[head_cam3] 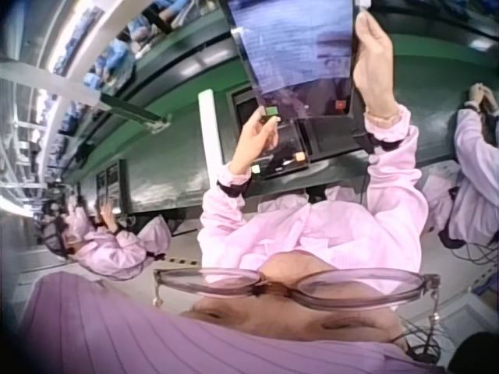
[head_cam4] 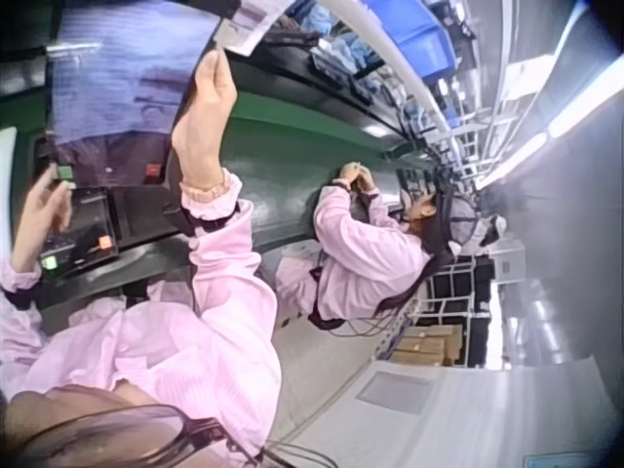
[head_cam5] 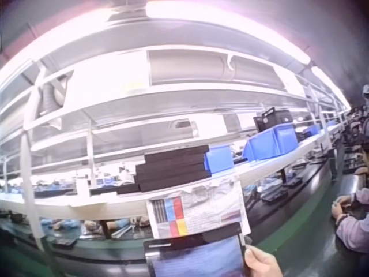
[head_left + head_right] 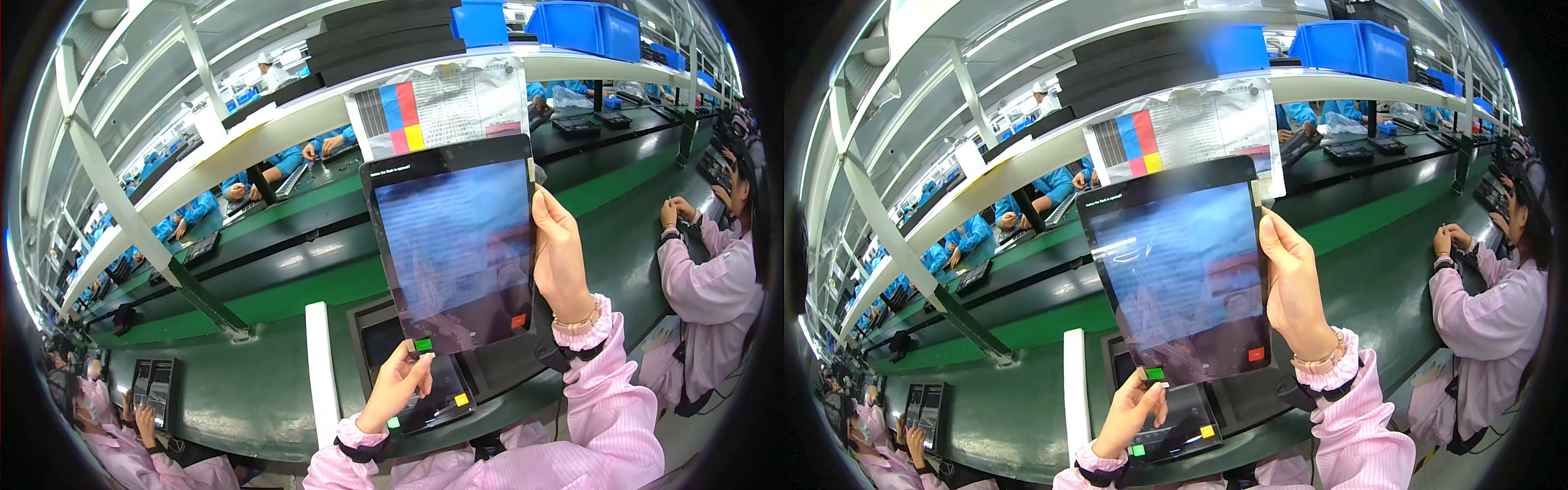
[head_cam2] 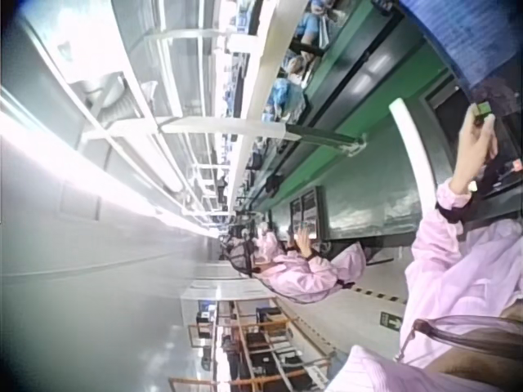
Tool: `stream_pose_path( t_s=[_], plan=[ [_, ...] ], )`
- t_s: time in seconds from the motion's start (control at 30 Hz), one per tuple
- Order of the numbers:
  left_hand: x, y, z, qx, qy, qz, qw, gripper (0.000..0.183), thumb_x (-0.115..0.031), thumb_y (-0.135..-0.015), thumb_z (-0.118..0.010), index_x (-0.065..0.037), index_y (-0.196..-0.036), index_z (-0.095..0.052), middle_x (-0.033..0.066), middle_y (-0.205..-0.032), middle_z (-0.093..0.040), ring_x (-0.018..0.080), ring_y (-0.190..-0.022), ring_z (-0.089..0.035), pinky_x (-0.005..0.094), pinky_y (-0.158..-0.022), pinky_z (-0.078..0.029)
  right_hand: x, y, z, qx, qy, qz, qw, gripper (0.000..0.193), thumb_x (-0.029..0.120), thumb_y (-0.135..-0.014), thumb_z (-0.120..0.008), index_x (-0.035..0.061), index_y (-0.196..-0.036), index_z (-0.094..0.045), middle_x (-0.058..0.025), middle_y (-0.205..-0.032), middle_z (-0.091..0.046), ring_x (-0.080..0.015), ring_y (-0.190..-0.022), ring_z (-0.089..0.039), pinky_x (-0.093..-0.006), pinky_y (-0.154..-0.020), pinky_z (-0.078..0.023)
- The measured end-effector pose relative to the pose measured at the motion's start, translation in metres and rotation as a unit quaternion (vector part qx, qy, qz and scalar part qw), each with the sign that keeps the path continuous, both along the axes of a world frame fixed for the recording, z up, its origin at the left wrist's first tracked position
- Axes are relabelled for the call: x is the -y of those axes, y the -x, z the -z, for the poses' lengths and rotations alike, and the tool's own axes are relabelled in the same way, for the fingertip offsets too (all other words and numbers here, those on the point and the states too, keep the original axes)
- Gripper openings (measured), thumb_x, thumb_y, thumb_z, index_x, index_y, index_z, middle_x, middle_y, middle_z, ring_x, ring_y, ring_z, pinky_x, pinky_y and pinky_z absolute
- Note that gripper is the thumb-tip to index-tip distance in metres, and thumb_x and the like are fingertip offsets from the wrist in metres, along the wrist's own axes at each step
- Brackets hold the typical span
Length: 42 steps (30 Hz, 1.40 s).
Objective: Testing software and hardware features of multiple tablets on a factory assembly line.
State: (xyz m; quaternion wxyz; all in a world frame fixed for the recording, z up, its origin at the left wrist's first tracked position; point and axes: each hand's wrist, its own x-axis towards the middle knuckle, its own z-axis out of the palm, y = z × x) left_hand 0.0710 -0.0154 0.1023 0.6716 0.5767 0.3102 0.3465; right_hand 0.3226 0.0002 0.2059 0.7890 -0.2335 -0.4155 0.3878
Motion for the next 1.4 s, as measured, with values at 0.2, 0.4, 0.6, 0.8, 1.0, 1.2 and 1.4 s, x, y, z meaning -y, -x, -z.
stream_pose_path(
  t_s=[0.2, 0.4, 0.6, 0.8, 1.0, 1.2, 1.4],
  plan=[
    [0.007, 0.002, 0.004, 0.029, -0.018, -0.009, 0.999, 0.019, -0.016, -0.095, -0.051, -0.002, -0.108, -0.048, 0.0011, -0.075, -0.050, 0.0080, -0.058, -0.052, 0.0220, -0.050, -0.042, 0.003, 0.007, -0.006, 0.003, -0.002, 0.002, 1.000, 0.033, 0.023, -0.097, -0.047, -0.0024, -0.117, -0.055, -0.0040, -0.101, -0.063, -0.0088, -0.088, -0.058, -0.0233, -0.077, -0.047],
    [0.010, 0.000, 0.004, 0.014, -0.021, -0.039, 0.999, 0.018, -0.016, -0.095, -0.050, -0.002, -0.106, -0.049, 0.0002, -0.073, -0.049, 0.0068, -0.057, -0.049, 0.0211, -0.049, -0.040, 0.001, 0.004, -0.002, -0.001, -0.003, -0.010, 1.000, 0.032, 0.022, -0.097, -0.048, -0.0023, -0.117, -0.055, -0.0023, -0.096, -0.063, -0.0067, -0.082, -0.058, -0.0210, -0.069, -0.047],
    [0.008, 0.000, 0.004, 0.005, -0.033, -0.054, 0.998, 0.017, -0.017, -0.095, -0.051, -0.004, -0.104, -0.051, -0.0016, -0.070, -0.049, 0.0045, -0.055, -0.046, 0.0194, -0.048, -0.038, 0.001, 0.005, -0.005, -0.003, -0.010, -0.005, 1.000, 0.032, 0.020, -0.096, -0.048, -0.0024, -0.118, -0.055, -0.0031, -0.101, -0.063, -0.0074, -0.088, -0.058, -0.0210, -0.078, -0.045],
    [0.010, -0.001, 0.003, -0.006, -0.058, -0.075, 0.995, 0.017, -0.019, -0.095, -0.052, -0.003, -0.101, -0.054, -0.0026, -0.068, -0.051, 0.0029, -0.054, -0.044, 0.0183, -0.048, -0.037, 0.004, 0.007, -0.007, -0.008, -0.016, -0.018, 1.000, 0.032, 0.018, -0.096, -0.048, -0.0026, -0.120, -0.054, -0.0047, -0.105, -0.063, -0.0086, -0.093, -0.058, -0.0214, -0.081, -0.044],
    [0.008, -0.002, 0.008, -0.013, -0.074, -0.091, 0.993, 0.017, -0.018, -0.095, -0.052, -0.002, -0.096, -0.056, -0.0017, -0.066, -0.053, 0.0029, -0.054, -0.045, 0.0182, -0.048, -0.036, 0.004, 0.005, -0.006, -0.002, -0.014, -0.024, 1.000, 0.032, 0.019, -0.096, -0.048, -0.0025, -0.120, -0.055, -0.0045, -0.105, -0.063, -0.0083, -0.092, -0.058, -0.0213, -0.081, -0.045],
    [0.008, -0.003, 0.006, -0.023, -0.082, -0.105, 0.991, 0.017, -0.017, -0.094, -0.052, -0.001, -0.091, -0.056, -0.0004, -0.064, -0.054, 0.0040, -0.052, -0.046, 0.0203, -0.047, -0.038, 0.003, 0.005, -0.004, -0.009, -0.007, -0.024, 1.000, 0.032, 0.020, -0.097, -0.047, -0.0021, -0.119, -0.055, -0.0043, -0.104, -0.063, -0.0084, -0.092, -0.058, -0.0215, -0.081, -0.045],
    [0.004, 0.000, -0.005, -0.169, -0.375, -0.179, 0.894, 0.021, -0.018, -0.093, -0.054, 0.002, -0.096, -0.058, -0.0001, -0.061, -0.054, 0.0059, -0.052, -0.047, 0.0236, -0.047, -0.037, 0.000, 0.007, 0.004, -0.017, 0.012, -0.017, 1.000, 0.034, 0.022, -0.097, -0.047, -0.0024, -0.120, -0.054, -0.0046, -0.105, -0.063, -0.0090, -0.093, -0.057, -0.0227, -0.082, -0.044]
  ],
)
